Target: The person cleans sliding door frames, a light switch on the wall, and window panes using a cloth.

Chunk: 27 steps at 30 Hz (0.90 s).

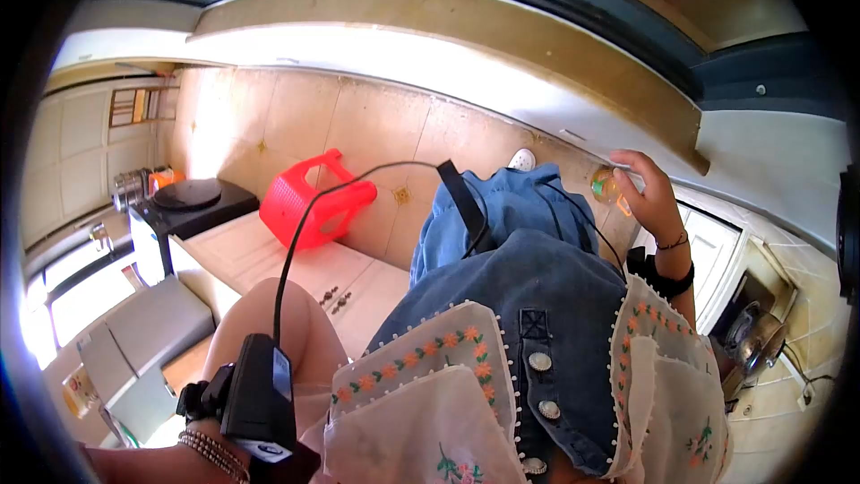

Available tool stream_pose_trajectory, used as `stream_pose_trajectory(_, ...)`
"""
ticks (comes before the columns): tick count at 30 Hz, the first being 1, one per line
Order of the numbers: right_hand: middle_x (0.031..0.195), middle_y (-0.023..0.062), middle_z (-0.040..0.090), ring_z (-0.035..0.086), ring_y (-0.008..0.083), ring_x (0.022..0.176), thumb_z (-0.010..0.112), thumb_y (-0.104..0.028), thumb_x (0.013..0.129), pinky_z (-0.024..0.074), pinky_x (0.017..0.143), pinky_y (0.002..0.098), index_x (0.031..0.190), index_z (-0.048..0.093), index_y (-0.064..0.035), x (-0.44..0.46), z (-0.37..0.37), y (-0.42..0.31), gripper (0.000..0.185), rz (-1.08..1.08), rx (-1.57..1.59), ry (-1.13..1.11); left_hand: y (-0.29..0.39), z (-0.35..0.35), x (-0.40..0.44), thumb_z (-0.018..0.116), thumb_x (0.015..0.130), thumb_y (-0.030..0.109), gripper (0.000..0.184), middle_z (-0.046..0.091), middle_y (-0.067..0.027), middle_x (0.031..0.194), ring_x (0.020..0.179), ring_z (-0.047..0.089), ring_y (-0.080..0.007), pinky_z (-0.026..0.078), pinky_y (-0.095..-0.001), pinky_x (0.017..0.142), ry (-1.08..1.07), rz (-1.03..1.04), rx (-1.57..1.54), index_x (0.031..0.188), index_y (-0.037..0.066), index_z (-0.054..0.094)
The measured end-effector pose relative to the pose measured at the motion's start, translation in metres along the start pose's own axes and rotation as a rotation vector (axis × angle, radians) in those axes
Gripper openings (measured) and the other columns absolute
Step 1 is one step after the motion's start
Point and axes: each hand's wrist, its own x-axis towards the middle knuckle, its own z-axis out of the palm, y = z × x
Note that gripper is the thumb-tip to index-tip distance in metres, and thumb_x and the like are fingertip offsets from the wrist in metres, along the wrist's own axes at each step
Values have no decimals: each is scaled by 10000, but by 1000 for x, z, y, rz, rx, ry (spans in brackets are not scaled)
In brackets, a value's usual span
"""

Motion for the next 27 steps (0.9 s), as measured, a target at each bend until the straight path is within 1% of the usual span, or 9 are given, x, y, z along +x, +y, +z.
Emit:
stream_pose_trajectory(1,1055,126,599,583,227,963,555,-90,826,461,800,281,1030,576,-16,-2,4,-6,218,-5,1,-7,-5,-1,-7,396,885,72,134,415,-67,793,749,445,-201,392,-319,679,-6,1,7,758,40,425)
stream_pose_trajectory(3,1053,126,602,585,236,962,556,-90,827,453,822,289,1024,578,-16,-12,8,-19,212,-35,-21,18,-5,-2,-15,397,893,62,93,438,-92,950,849,462,-211,410,-329,722,-194,-253,-476,855,10,464)
stream_pose_trajectory(4,1052,126,605,585,243,970,555,-90,827,443,843,294,1019,581,-16,-18,11,-24,207,-48,-41,29,1,0,-23,397,893,62,93,438,-92,950,849,462,-211,410,-329,722,-193,-254,-481,855,10,464)
stream_pose_trajectory(5,1052,126,605,585,243,970,555,-90,827,443,843,294,1019,581,-16,-25,14,-27,207,-42,-47,34,13,5,-32,423,884,120,255,419,-134,1114,985,447,-258,418,-344,808,-4,-476,-841,1102,-4,374)
stream_pose_trajectory(6,1053,129,606,584,245,977,555,-90,826,438,851,297,1016,582,-16,-33,17,-30,205,-25,-58,36,22,8,-42,449,876,178,538,399,-176,1277,1120,431,-306,425,-360,894,201,-697,-1199,1348,-18,283)
stream_pose_trajectory(8,1053,132,606,582,251,988,556,-100,825,436,861,303,1020,583,-25,-54,22,-25,211,20,-52,59,39,17,-56,459,876,180,519,411,-165,1250,1094,437,-287,423,-346,879,394,-857,-1568,1331,-16,302)
stream_pose_trajectory(13,1051,130,601,567,275,1012,559,-166,838,438,866,321,1038,581,-49,-106,30,-3,233,47,-89,126,73,13,-64,484,877,183,472,441,-140,1183,1028,452,-241,418,-313,841,358,-1017,-2000,1287,-9,350)
stream_pose_trajectory(22,986,147,601,564,311,944,557,-200,824,446,825,371,991,588,-36,-117,-4,10,237,-80,-61,210,157,-48,-29,529,878,188,390,494,-94,1062,908,479,-158,410,-252,773,34,-1246,-2482,1208,2,436)
stream_pose_trajectory(27,989,154,605,566,309,941,559,-188,819,450,822,374,991,594,-25,-135,-50,28,240,-156,-8,282,219,-101,6,555,879,191,346,524,-69,994,842,493,-112,405,-218,735,-343,-1250,-2611,1164,9,483)
